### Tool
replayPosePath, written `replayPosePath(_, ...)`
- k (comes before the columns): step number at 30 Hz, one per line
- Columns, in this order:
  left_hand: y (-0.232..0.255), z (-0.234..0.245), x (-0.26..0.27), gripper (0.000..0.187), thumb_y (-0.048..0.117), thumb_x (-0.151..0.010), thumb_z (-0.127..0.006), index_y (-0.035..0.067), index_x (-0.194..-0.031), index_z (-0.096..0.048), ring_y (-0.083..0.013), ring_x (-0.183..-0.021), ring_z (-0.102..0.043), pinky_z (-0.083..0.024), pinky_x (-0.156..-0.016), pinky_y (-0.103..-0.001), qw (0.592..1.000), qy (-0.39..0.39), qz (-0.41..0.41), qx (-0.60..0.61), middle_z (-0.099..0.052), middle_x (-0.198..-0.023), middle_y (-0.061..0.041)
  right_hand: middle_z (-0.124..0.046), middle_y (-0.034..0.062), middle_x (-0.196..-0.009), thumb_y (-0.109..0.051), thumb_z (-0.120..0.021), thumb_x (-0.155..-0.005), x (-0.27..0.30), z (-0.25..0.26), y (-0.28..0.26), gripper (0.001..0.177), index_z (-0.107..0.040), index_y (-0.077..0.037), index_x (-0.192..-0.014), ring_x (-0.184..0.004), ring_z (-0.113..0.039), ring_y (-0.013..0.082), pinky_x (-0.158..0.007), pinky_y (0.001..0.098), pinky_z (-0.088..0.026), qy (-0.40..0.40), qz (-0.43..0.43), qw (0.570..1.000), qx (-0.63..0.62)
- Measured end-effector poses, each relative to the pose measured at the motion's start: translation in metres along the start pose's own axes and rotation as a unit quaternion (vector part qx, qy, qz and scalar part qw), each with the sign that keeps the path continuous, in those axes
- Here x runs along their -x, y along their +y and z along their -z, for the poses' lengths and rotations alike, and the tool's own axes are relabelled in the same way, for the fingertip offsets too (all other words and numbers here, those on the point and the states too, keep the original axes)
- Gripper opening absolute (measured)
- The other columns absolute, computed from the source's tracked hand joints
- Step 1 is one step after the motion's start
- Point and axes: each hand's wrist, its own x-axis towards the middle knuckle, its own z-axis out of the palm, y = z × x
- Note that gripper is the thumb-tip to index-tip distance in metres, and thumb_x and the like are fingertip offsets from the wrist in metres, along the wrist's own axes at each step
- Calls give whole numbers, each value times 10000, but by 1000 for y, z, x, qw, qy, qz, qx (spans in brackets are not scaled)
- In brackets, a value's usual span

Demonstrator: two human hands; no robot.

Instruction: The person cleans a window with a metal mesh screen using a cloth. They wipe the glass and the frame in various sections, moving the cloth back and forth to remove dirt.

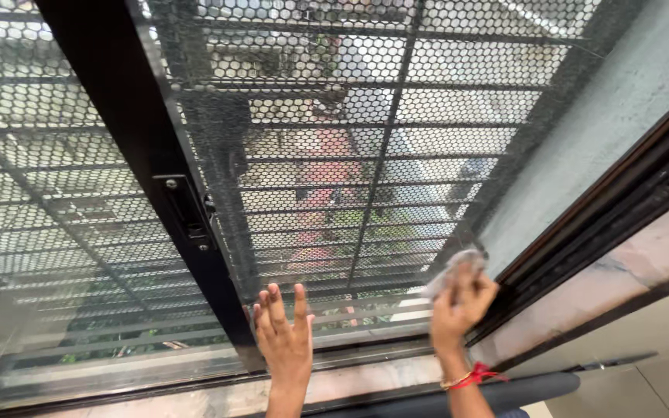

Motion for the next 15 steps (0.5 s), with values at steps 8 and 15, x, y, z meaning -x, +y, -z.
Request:
replayPosePath(8, 0, 8, -3, 921, 282, -763, -860, 191, -1556, -399, -392, -1462, -358, -359, -1194, -517, 1000, -7, -3, 16, -281, -1620, -190, -557, 64, -1000, 76, -670, -822, 9, 1, -37, 565, -695, -212, -1308, -905, -544, 175, -672, 337, -480, -117, 101, 988, -24)
replayPosePath(15, 1, 21, -9, 975, 329, -735, -870, 170, -1558, -371, -397, -1444, -343, -354, -1178, -537, 999, -12, -3, 47, -280, -1601, -201, -474, 68, -1146, 98, -620, -888, 8, -6, -22, 597, -605, -176, -1418, -1047, -513, 174, -886, 311, -468, -5, -68, 992, -106)
